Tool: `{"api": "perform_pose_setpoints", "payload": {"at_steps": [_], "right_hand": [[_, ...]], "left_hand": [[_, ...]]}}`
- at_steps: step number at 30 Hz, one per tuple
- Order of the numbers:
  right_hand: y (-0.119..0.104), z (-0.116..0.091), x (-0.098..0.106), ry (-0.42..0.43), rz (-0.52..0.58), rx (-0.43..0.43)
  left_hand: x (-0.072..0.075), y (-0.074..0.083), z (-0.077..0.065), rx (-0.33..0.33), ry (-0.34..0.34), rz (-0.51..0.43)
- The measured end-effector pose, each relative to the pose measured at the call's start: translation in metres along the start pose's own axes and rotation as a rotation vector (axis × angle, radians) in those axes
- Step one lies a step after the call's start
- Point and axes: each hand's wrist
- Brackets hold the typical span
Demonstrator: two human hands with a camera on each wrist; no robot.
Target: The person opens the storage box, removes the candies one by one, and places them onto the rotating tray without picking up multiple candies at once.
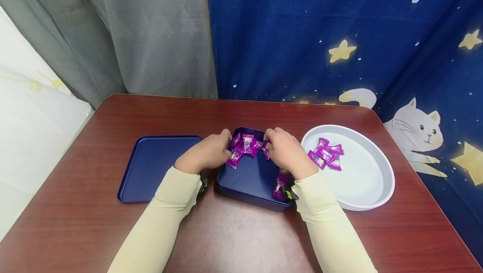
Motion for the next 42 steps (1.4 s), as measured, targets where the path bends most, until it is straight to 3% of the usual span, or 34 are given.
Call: {"api": "perform_pose_setpoints", "payload": {"at_steps": [11, 31, 42], "right_hand": [[-0.003, -0.002, 0.005, -0.011, 0.049, 0.047], [-0.009, -0.015, 0.029, 0.046, 0.081, 0.098], [0.003, -0.021, 0.042, -0.029, 0.069, 0.085]], "left_hand": [[-0.001, 0.001, 0.001, 0.014, -0.007, 0.0], [0.0, 0.001, -0.001, 0.015, -0.01, -0.013], [0.001, 0.001, -0.001, 0.013, -0.01, -0.013]]}}
Point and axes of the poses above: each hand's wrist, its own z-axis towards the middle knuckle, its own x-axis out of the back of the hand, y = z × x, and after that the axes turned 12 degrees about z, right-handed
